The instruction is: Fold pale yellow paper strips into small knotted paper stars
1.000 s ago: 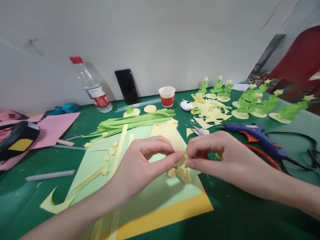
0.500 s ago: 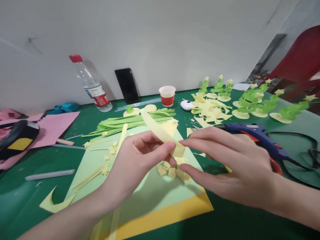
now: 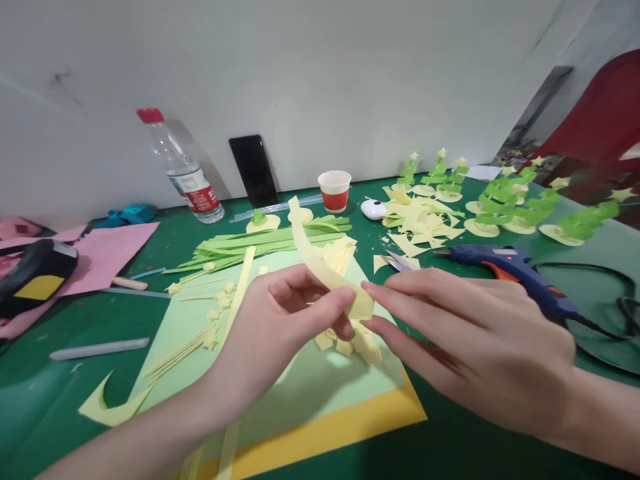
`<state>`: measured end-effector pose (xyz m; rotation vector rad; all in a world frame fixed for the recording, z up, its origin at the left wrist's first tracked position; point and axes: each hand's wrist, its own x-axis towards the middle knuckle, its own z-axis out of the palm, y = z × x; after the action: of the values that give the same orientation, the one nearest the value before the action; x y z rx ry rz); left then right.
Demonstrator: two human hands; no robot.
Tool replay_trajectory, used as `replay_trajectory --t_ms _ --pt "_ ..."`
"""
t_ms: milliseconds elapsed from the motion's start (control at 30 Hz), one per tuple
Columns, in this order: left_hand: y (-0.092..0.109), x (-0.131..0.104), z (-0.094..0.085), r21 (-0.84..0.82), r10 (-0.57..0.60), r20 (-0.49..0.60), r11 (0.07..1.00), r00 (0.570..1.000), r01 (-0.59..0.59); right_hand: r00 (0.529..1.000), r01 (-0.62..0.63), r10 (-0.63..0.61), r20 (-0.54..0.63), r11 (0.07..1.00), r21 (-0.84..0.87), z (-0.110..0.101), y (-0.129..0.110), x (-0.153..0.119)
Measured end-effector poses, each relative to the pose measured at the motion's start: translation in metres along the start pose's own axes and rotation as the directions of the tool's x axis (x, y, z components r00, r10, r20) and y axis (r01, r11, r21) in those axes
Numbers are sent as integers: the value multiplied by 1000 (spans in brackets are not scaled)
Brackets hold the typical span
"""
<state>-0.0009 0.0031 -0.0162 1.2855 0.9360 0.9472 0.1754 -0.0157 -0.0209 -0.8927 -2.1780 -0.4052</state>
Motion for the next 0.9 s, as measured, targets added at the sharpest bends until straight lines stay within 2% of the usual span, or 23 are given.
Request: replay_trajectory --t_ms 100,200,267,367,500,600,667,700,767,833,900 --pt "0 0 1 -7 2 -16 1000 1000 -2 990 -128 136 -42 980 155 0 -2 5" --pt "1 0 2 2 7 -22 1000 1000 -7 960 -279 265 92 870 406 0 -1 9" --pt "1 -1 2 23 9 -18 1000 1000 -9 921 -390 314 231 761 519 -1 0 11" --pt "1 -2 3 52 3 -29 999 1000 -2 849 -526 341 403 608 594 -2 2 13" --pt "1 -4 3 44 58 -3 997 998 -58 760 -646 368 535 340 684 -4 3 16" --pt "1 -5 4 99 178 25 979 984 -180 684 -689 408 604 90 719 -3 4 14" --pt "1 -5 6 220 312 41 924 949 -314 617 -713 422 664 -57 699 -3 5 13" --pt "1 -5 7 296 394 57 871 917 -392 584 -723 423 693 -117 681 -3 6 12" --pt "0 -5 8 440 550 111 719 827 -538 534 -736 408 740 -207 645 -4 7 11" --pt "-1 -7 7 551 649 171 561 741 -618 509 -736 379 773 -274 619 -5 7 11" --pt "-3 -9 3 636 677 223 444 702 -631 487 -728 338 805 -352 588 -5 7 12"
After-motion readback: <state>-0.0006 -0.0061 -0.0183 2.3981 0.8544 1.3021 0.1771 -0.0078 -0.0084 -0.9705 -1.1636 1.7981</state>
